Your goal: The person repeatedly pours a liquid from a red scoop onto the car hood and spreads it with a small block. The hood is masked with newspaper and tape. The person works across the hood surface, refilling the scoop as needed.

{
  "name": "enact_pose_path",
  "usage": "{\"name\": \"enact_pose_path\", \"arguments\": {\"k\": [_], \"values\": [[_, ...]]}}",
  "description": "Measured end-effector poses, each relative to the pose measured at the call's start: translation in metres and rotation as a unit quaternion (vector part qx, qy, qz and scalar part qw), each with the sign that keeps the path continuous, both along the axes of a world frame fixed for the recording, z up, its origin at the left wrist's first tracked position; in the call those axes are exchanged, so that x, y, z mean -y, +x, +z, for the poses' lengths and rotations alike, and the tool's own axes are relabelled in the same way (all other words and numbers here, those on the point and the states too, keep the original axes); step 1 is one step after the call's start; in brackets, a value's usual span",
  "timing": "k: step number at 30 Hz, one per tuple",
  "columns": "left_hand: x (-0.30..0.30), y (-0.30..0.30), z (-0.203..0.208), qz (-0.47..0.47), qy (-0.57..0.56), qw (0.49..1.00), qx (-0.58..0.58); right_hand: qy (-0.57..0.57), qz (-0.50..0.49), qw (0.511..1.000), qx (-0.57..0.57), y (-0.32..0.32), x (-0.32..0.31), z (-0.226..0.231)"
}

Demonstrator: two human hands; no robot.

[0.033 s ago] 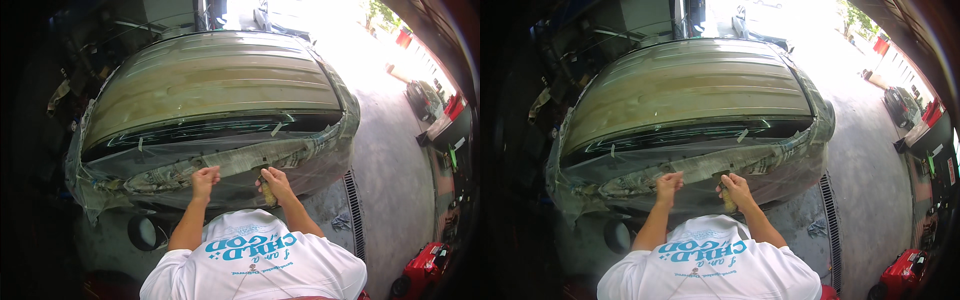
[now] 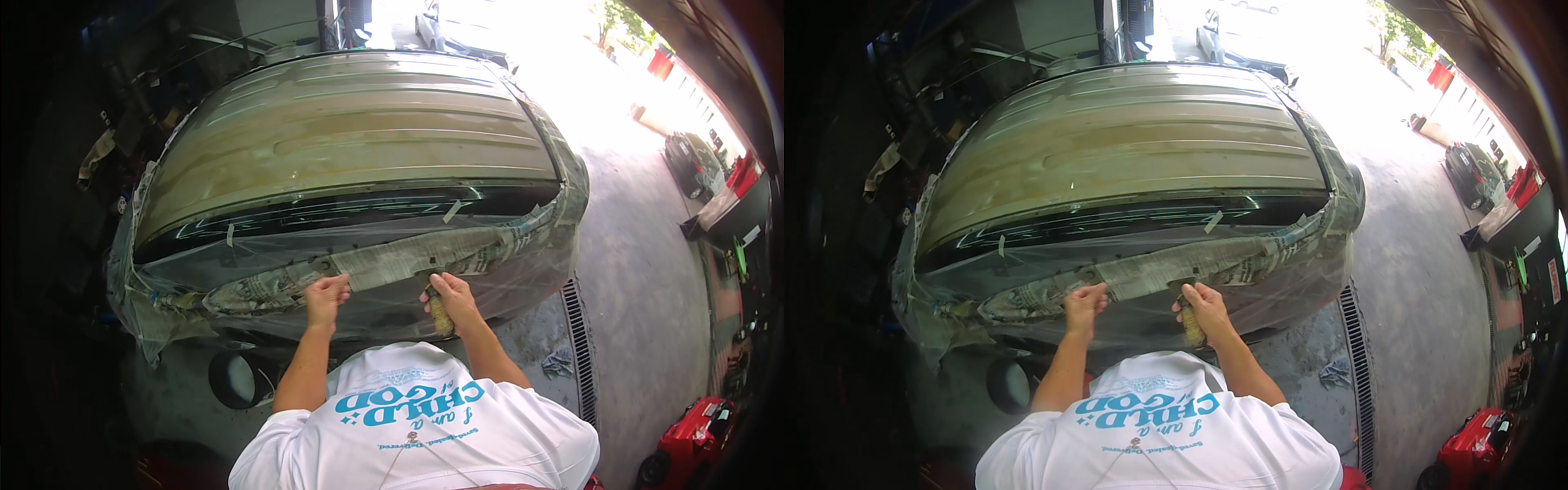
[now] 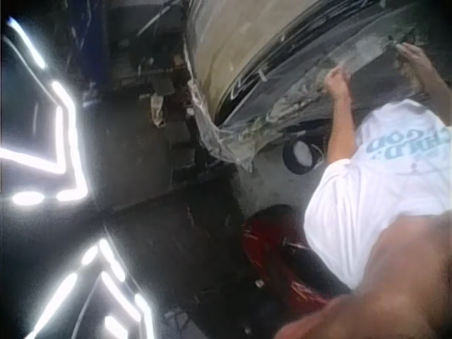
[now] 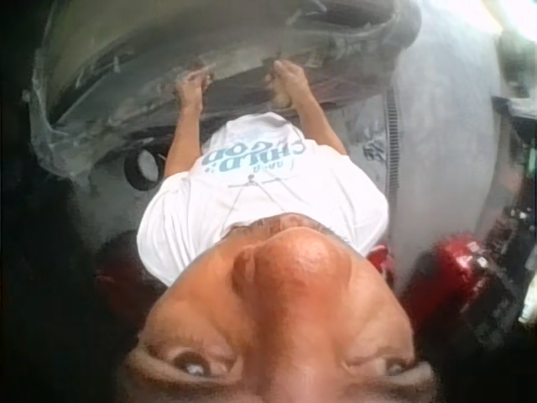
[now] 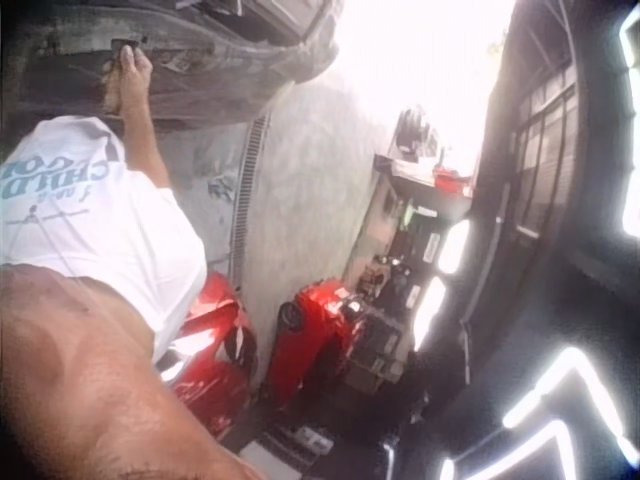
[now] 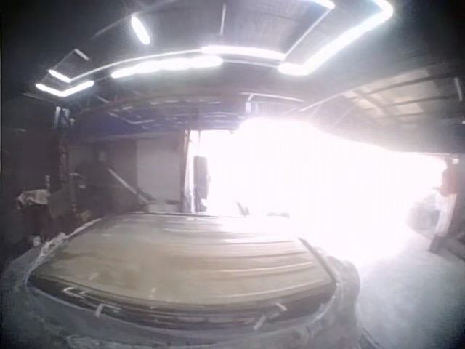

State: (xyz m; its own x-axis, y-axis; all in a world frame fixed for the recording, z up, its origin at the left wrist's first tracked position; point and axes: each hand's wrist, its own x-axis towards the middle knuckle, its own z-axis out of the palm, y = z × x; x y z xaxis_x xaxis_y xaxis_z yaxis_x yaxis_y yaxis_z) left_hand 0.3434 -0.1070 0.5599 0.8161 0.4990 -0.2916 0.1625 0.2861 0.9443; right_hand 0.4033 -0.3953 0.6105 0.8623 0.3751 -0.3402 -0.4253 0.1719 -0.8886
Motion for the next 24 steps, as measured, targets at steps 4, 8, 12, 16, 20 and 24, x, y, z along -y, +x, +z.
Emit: {"name": "enact_pose_path", "arguments": {"k": [4, 8, 12, 16, 20, 24], "values": [[-0.064, -0.048, -0.032, 0.164, -0.026, 0.985, -0.043, 0.082, -0.069, 0.99, -0.096, 0.012, 0.013, -0.019], [-0.102, -0.078, -0.045, 0.33, -0.079, 0.938, -0.072, 0.184, -0.156, 0.952, -0.19, 0.021, 0.021, -0.031], [-0.127, -0.091, -0.055, 0.335, 0.051, 0.939, -0.066, 0.25, -0.137, 0.937, -0.202, 0.022, 0.021, -0.03], [-0.131, -0.058, -0.027, 0.329, 0.14, 0.932, -0.049, 0.245, -0.063, 0.964, -0.077, 0.019, 0.016, -0.005], [-0.146, -0.005, 0.008, 0.297, 0.148, 0.943, 0.031, 0.295, -0.14, 0.941, -0.094, 0.02, 0.01, -0.007], [-0.17, 0.075, 0.025, 0.256, 0.273, 0.925, 0.069, 0.322, -0.17, 0.918, -0.157, 0.017, 0.024, -0.027]]}}
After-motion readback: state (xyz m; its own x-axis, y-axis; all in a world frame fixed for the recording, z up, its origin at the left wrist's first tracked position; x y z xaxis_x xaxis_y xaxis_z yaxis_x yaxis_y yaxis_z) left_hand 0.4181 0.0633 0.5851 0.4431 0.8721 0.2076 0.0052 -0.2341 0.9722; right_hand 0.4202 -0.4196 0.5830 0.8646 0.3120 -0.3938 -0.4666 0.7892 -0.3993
